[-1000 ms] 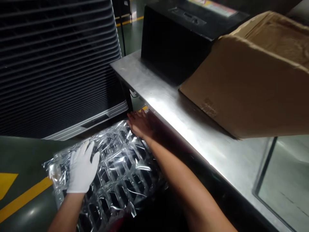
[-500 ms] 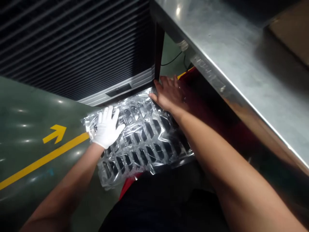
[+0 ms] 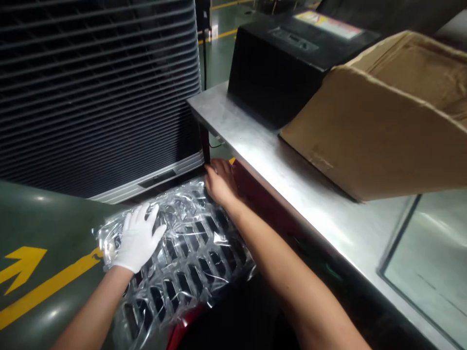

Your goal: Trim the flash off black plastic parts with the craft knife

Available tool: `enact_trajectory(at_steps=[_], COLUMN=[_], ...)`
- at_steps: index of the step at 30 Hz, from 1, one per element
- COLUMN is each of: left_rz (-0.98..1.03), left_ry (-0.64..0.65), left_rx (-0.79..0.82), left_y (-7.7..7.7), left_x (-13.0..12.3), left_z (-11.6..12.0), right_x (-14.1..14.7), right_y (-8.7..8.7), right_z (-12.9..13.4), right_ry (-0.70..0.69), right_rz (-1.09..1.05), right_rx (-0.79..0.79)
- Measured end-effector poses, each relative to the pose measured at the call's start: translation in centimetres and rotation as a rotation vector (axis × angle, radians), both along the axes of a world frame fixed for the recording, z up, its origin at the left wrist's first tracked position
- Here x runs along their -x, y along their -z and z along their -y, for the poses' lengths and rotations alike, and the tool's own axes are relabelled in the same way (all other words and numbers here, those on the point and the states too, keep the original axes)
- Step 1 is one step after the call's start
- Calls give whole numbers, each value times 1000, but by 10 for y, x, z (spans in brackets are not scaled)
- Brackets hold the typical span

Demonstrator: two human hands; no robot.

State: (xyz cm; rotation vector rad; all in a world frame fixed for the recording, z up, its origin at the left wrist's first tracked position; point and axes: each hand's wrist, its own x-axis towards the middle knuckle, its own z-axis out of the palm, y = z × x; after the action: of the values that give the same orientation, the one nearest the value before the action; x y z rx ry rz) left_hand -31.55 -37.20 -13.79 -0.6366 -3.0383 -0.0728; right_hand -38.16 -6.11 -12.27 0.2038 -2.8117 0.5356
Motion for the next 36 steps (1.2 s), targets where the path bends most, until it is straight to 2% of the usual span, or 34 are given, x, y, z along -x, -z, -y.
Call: enact_trajectory(at_steps=[4, 6, 11, 15, 20, 26, 32, 36], left_rz=[-20, -30, -43, -43, -31, -19, -6, 7], left_ry=[-10, -16, -37, -50, -52, -63, -69, -68], left_rx=[18, 26, 38, 38, 38, 31, 30, 31], left_y=[4, 6, 10, 11, 10, 10, 5, 1], left_x=[1, 0, -2, -2, -1, -2, -2, -1], left_z=[-2, -3, -5, -5, -5, -7, -9, -12], right_x=[-27, -29, 0, 23, 31, 33, 37, 38], right_y=[-8, -7, 1, 1, -6, -7, 6, 13], right_z=[25, 33, 20, 3, 3, 11, 19, 28], right_ry=[-138, -144, -42, -155, -244, -165, -6, 27], right_rz=[-20, -20, 42, 141, 196, 195, 172, 128], right_rx=[26, 36, 46, 0, -49, -61, -40, -19])
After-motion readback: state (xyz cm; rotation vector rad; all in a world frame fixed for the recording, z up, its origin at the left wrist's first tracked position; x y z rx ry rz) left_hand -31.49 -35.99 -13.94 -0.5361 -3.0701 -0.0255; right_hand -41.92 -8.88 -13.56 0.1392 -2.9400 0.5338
